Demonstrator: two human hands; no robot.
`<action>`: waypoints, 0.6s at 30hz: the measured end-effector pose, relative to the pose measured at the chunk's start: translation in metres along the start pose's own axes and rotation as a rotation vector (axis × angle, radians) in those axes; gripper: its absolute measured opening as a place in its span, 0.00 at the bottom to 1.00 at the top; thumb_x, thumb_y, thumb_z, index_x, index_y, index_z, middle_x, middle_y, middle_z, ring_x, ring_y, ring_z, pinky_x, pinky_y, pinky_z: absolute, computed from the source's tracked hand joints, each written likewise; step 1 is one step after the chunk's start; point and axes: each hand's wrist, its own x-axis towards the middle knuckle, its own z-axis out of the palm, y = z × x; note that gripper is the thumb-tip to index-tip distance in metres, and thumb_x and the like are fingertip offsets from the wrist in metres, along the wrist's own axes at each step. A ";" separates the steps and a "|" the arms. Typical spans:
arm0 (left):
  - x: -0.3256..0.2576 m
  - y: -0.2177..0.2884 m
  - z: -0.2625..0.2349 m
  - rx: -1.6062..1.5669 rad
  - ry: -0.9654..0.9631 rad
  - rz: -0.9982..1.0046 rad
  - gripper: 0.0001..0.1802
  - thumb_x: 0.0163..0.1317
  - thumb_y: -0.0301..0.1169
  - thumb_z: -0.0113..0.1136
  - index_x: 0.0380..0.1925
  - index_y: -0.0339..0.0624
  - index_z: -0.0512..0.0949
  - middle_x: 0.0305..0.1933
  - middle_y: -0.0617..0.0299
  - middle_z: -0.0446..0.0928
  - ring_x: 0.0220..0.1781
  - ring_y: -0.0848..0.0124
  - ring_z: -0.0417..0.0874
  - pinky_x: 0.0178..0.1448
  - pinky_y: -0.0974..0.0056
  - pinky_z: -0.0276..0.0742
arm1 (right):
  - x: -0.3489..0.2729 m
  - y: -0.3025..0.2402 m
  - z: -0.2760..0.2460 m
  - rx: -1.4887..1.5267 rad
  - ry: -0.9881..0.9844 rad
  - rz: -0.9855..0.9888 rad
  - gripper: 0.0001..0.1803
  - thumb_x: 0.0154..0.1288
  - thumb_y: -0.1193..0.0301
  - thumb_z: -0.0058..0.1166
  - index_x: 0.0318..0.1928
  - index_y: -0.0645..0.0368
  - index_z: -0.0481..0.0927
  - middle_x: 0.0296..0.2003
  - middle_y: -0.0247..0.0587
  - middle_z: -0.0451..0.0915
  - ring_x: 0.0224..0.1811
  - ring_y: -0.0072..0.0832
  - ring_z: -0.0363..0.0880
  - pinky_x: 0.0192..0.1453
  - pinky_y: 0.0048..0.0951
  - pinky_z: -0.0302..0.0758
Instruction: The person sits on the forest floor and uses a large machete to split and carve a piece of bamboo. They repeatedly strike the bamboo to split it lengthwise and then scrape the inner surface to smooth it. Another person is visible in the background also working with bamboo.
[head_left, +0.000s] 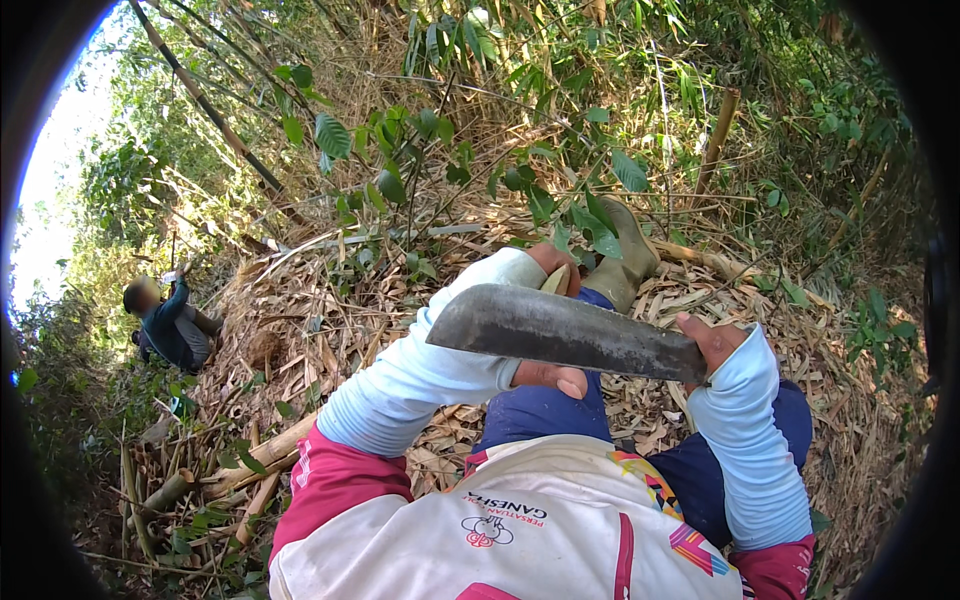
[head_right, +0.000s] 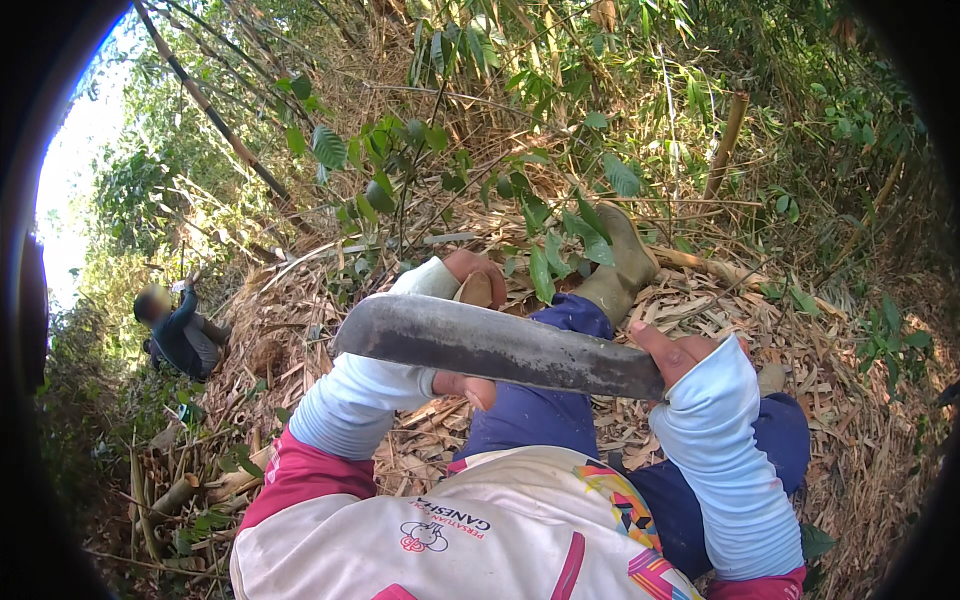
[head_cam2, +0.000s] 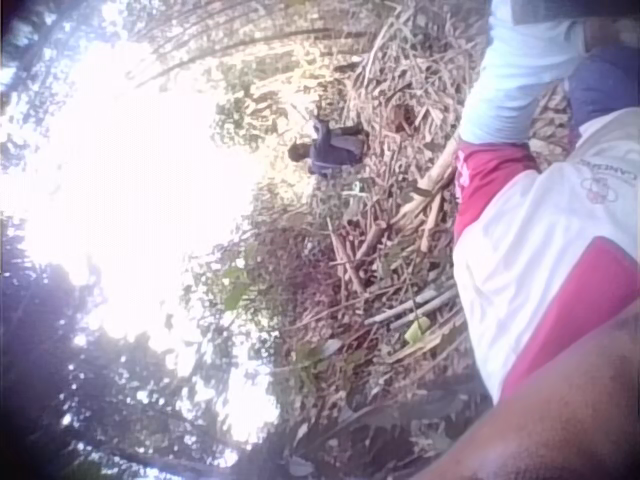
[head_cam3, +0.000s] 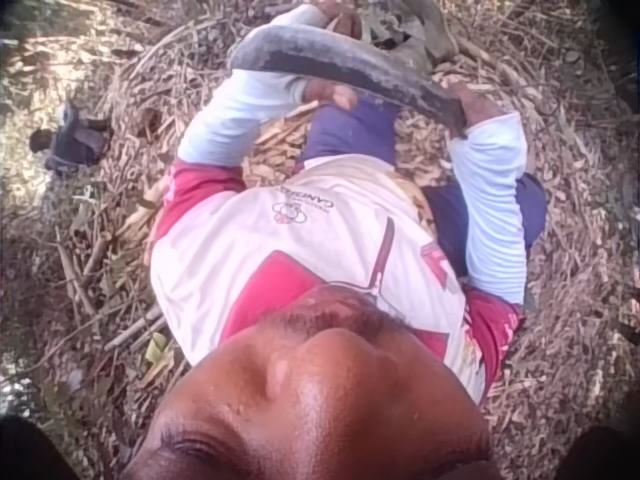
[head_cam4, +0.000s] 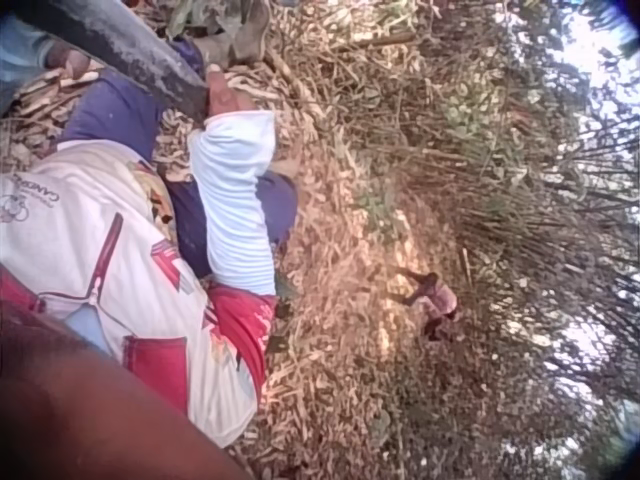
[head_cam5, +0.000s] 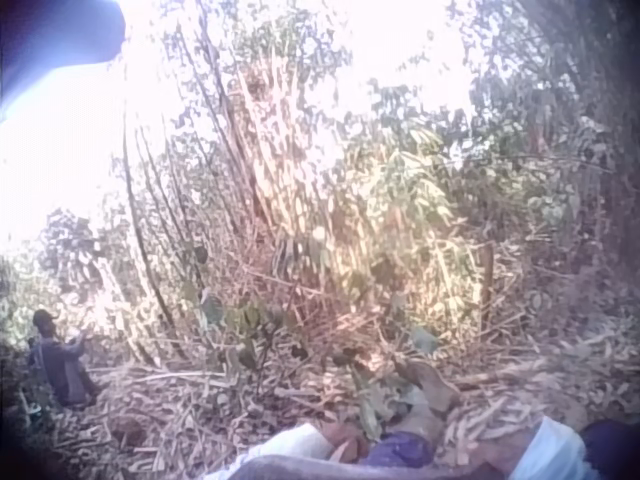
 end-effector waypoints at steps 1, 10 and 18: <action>0.000 0.001 0.000 0.000 -0.003 -0.022 0.39 0.36 0.57 0.77 0.38 0.38 0.74 0.29 0.57 0.70 0.30 0.57 0.73 0.34 0.59 0.68 | 0.000 0.000 0.000 -0.010 0.002 -0.006 0.41 0.31 0.82 0.66 0.54 0.47 0.76 0.24 0.37 0.70 0.23 0.37 0.69 0.29 0.37 0.66; 0.001 0.011 -0.005 0.043 -0.086 -0.228 0.50 0.29 0.63 0.78 0.45 0.38 0.73 0.30 0.67 0.71 0.33 0.72 0.72 0.38 0.66 0.69 | 0.000 0.001 -0.001 -0.023 0.003 -0.003 0.40 0.30 0.82 0.66 0.53 0.46 0.76 0.23 0.36 0.70 0.23 0.37 0.70 0.29 0.37 0.67; -0.002 0.004 0.000 0.069 -0.011 -0.112 0.51 0.29 0.64 0.76 0.47 0.36 0.73 0.30 0.67 0.72 0.32 0.72 0.73 0.39 0.66 0.70 | 0.000 -0.003 0.001 -0.043 0.001 0.009 0.39 0.32 0.79 0.67 0.53 0.44 0.76 0.23 0.36 0.71 0.24 0.37 0.70 0.30 0.37 0.67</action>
